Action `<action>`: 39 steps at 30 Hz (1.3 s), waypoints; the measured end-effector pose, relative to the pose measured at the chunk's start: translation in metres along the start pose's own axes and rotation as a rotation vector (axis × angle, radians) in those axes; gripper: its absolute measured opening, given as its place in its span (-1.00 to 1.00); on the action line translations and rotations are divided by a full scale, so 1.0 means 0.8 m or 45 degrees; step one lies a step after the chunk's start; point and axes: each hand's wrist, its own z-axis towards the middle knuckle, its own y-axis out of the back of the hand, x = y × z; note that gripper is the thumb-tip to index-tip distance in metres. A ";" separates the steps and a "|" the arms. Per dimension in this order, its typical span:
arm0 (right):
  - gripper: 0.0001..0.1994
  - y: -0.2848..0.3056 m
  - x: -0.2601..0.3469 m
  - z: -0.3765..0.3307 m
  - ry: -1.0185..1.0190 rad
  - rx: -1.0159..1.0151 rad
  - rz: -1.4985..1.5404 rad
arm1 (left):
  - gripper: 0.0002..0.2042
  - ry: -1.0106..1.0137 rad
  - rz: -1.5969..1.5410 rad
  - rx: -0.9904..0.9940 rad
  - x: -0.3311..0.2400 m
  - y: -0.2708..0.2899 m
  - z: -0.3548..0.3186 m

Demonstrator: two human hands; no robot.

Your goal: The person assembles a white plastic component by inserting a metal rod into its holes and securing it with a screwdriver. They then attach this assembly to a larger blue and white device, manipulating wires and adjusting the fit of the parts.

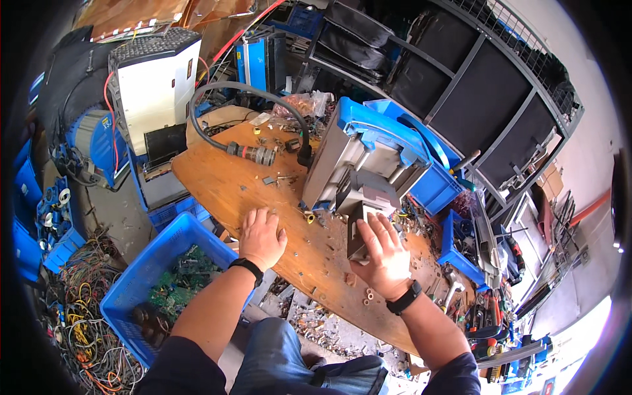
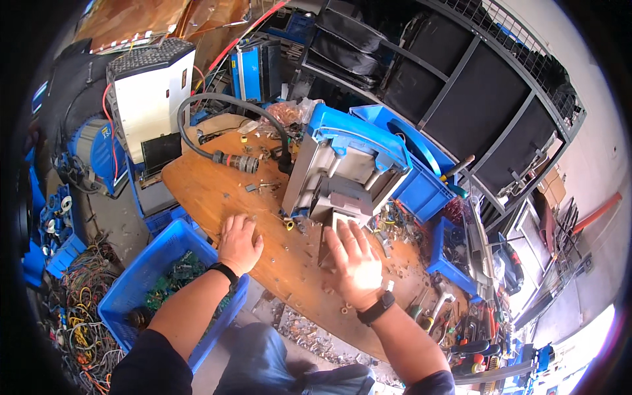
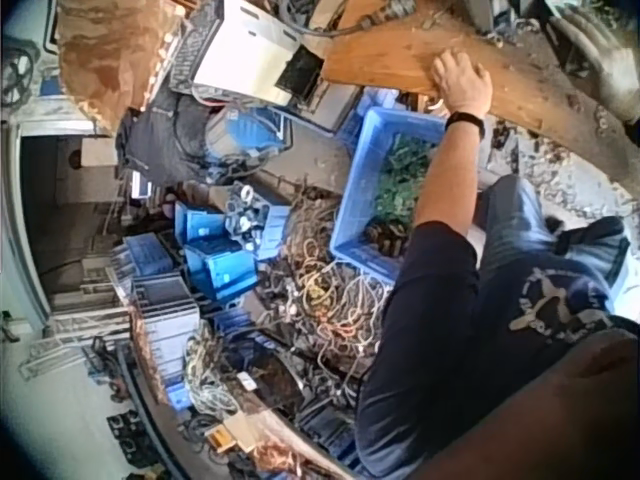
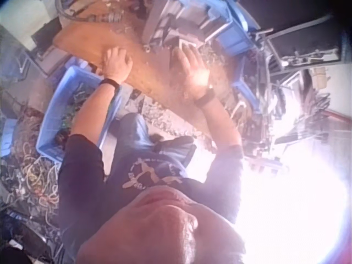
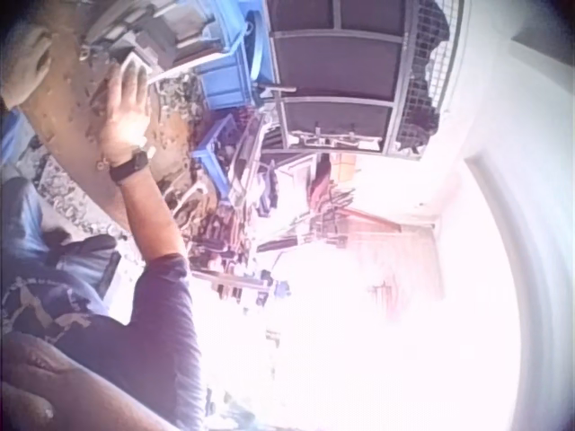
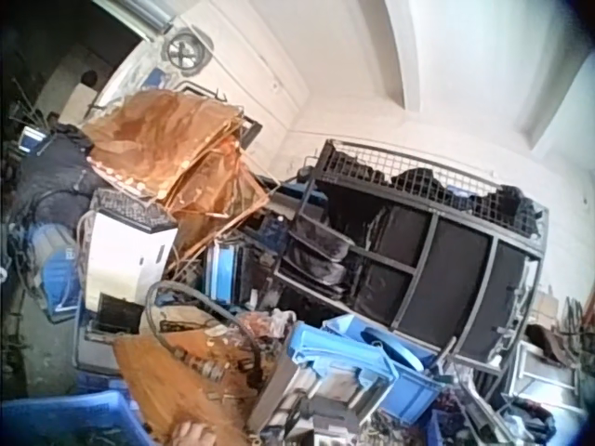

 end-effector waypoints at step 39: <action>-0.22 0.059 -0.155 0.252 -0.144 0.485 0.516 | -0.67 -0.002 -0.100 -0.020 0.008 -0.003 -0.004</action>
